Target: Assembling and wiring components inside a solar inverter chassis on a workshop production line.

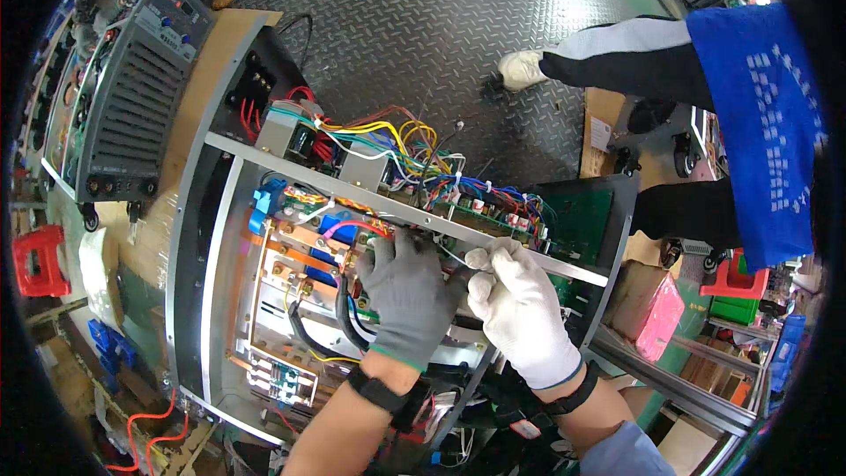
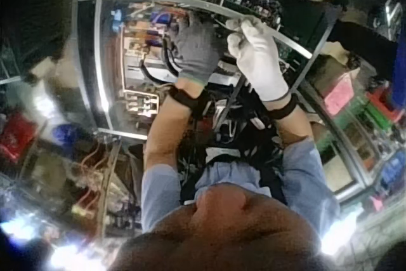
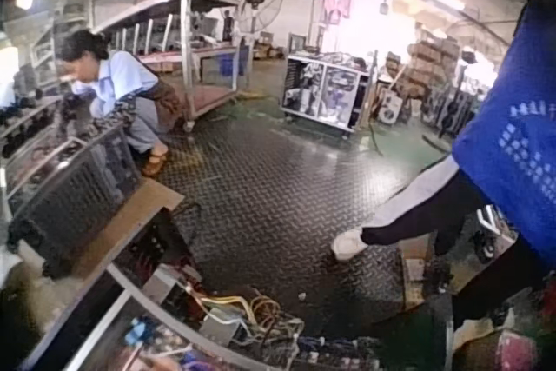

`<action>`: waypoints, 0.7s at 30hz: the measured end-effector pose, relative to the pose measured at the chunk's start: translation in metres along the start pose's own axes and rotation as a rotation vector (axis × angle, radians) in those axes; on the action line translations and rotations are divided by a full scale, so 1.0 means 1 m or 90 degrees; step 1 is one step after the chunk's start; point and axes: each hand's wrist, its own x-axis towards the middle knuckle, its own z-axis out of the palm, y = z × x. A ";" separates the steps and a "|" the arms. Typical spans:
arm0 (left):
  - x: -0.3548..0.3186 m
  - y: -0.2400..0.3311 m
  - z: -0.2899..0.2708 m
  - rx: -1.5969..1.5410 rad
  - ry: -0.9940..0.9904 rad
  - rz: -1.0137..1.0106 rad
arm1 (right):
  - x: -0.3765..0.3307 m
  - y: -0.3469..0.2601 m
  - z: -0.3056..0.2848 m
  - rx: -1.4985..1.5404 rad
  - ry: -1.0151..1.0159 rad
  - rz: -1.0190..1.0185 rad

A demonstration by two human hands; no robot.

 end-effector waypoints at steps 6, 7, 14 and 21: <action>0.005 0.000 0.022 -0.023 0.011 -0.049 | -0.002 -0.002 -0.005 0.004 0.014 0.008; 0.002 -0.004 0.023 -0.049 0.036 -0.028 | 0.000 -0.001 -0.008 -0.011 0.013 -0.002; -0.005 -0.015 0.035 -0.158 0.148 0.016 | -0.028 0.029 0.000 0.016 0.047 0.120; -0.007 -0.015 0.031 -0.201 0.179 -0.027 | -0.027 -0.004 -0.008 -0.205 0.051 0.020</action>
